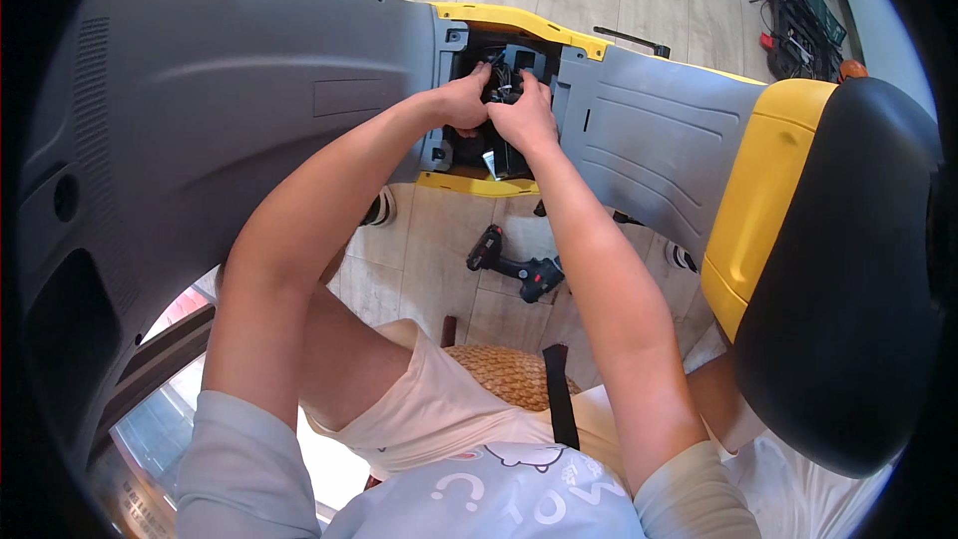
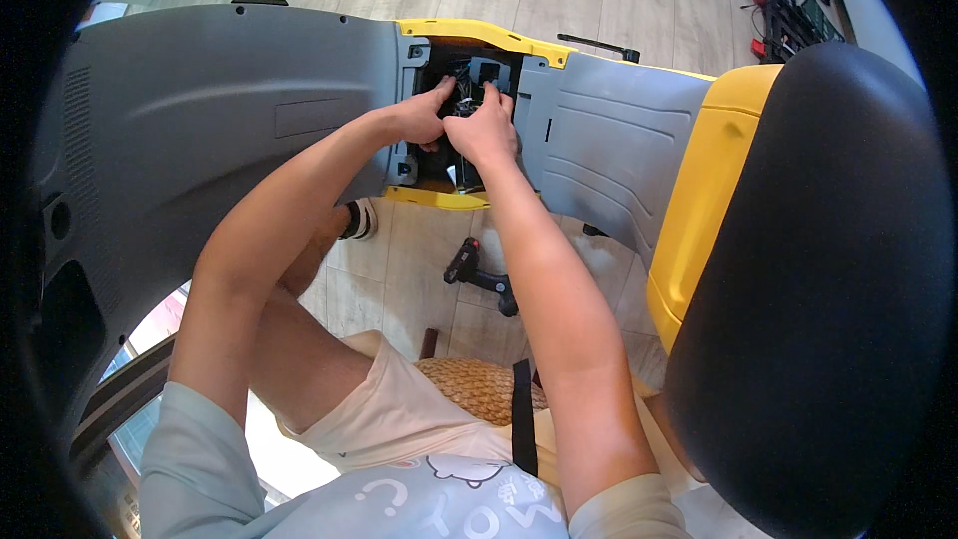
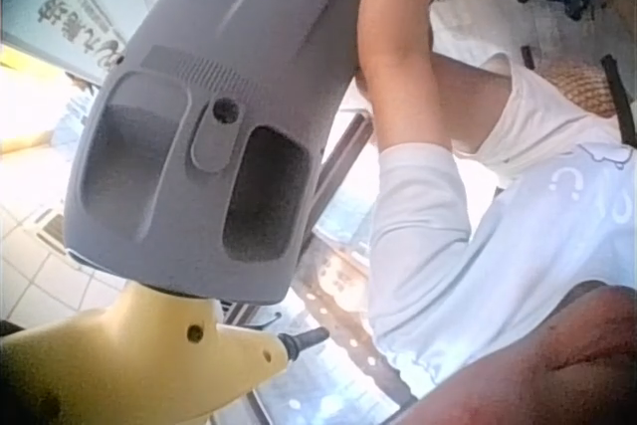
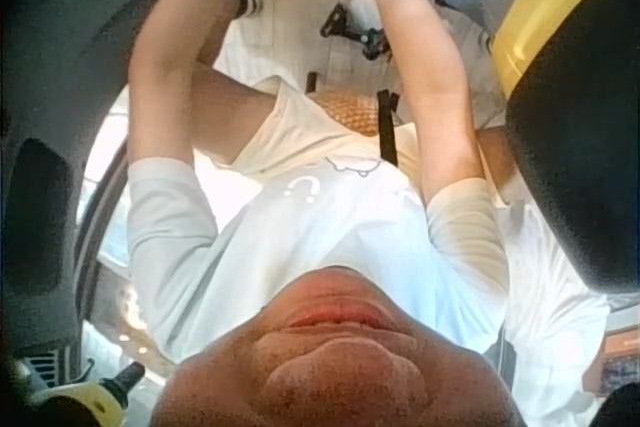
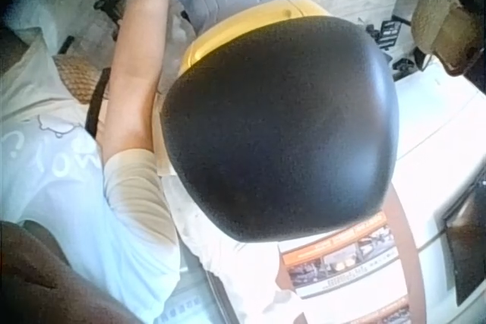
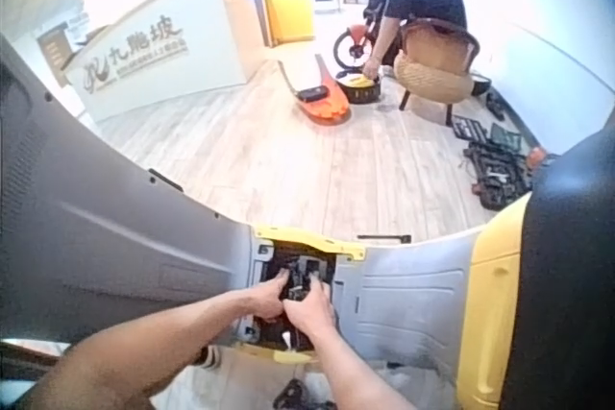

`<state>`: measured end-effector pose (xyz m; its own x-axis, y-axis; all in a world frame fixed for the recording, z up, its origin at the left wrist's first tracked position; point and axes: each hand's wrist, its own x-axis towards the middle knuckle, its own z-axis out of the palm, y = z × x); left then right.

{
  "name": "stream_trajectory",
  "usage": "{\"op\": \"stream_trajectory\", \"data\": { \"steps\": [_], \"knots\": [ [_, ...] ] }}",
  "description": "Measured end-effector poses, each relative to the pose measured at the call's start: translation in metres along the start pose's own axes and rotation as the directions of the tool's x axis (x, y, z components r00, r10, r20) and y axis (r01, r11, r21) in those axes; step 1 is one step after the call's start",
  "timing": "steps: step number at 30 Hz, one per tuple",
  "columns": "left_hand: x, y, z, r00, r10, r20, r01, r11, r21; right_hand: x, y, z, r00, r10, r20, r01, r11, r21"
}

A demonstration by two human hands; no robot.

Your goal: Connecting and installing electrical components or a battery into a yellow scooter.

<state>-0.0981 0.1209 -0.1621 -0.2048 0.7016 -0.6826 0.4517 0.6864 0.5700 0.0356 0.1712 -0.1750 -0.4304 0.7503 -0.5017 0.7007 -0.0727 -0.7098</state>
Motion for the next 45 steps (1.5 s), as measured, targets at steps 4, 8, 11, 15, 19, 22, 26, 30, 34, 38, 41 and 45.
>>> {"op": "stream_trajectory", "data": {
  "steps": [4, 8, 11, 15, 19, 22, 26, 30, 34, 38, 41, 45],
  "knots": [
    [0.000, 0.010, -0.008, 0.992, -0.045, 0.117, 0.048, 0.999, -0.020, 0.003, 0.005, 0.002, 1.000, 0.001, -0.008, -0.001, 1.000, 0.006],
    [0.002, 0.010, -0.010, 0.991, -0.017, 0.132, 0.032, 0.993, -0.116, 0.002, 0.003, 0.001, 1.000, -0.002, -0.020, 0.002, 1.000, -0.008],
    [0.007, 0.016, -0.015, 0.982, -0.066, 0.178, 0.089, 0.988, -0.129, -0.001, 0.003, 0.000, 1.000, -0.002, -0.010, 0.002, 1.000, -0.011],
    [0.012, 0.014, -0.016, 0.977, -0.082, 0.197, 0.122, 0.971, -0.203, -0.002, 0.000, 0.001, 1.000, -0.001, -0.024, 0.001, 1.000, 0.009],
    [0.018, 0.025, -0.013, 0.989, -0.083, 0.125, 0.090, 0.995, -0.048, -0.002, 0.000, 0.000, 1.000, 0.002, -0.027, -0.001, 1.000, 0.025],
    [0.016, 0.033, -0.021, 0.976, -0.139, 0.165, 0.149, 0.988, -0.048, -0.004, 0.001, 0.000, 1.000, 0.009, -0.026, -0.009, 0.999, 0.033],
    [0.019, 0.033, -0.024, 0.976, -0.120, 0.183, 0.116, 0.993, 0.036, -0.006, 0.000, -0.001, 0.999, -0.004, -0.032, 0.005, 1.000, 0.027],
    [0.019, 0.010, -0.007, 0.999, -0.028, -0.032, 0.028, 0.999, 0.021, -0.002, -0.001, 0.006, 1.000, -0.030, -0.009, 0.030, 1.000, -0.004],
    [-0.025, 0.006, 0.010, 0.941, 0.159, -0.299, -0.174, 0.984, -0.025, 0.005, 0.007, 0.005, 0.999, -0.017, -0.031, 0.018, 1.000, 0.013],
    [-0.105, 0.004, 0.008, 0.967, 0.196, -0.164, -0.181, 0.978, 0.102, 0.006, -0.001, 0.007, 0.999, 0.009, -0.043, -0.005, 0.996, 0.090],
    [-0.149, 0.019, 0.028, 0.993, 0.116, -0.030, -0.111, 0.985, 0.134, 0.030, 0.014, 0.010, 0.995, 0.097, -0.001, -0.096, 0.987, 0.131],
    [-0.146, 0.039, 0.045, 0.930, 0.294, -0.221, -0.214, 0.921, 0.327, 0.050, -0.001, 0.005, 0.942, 0.256, 0.215, -0.329, 0.826, 0.459]
  ]
}}
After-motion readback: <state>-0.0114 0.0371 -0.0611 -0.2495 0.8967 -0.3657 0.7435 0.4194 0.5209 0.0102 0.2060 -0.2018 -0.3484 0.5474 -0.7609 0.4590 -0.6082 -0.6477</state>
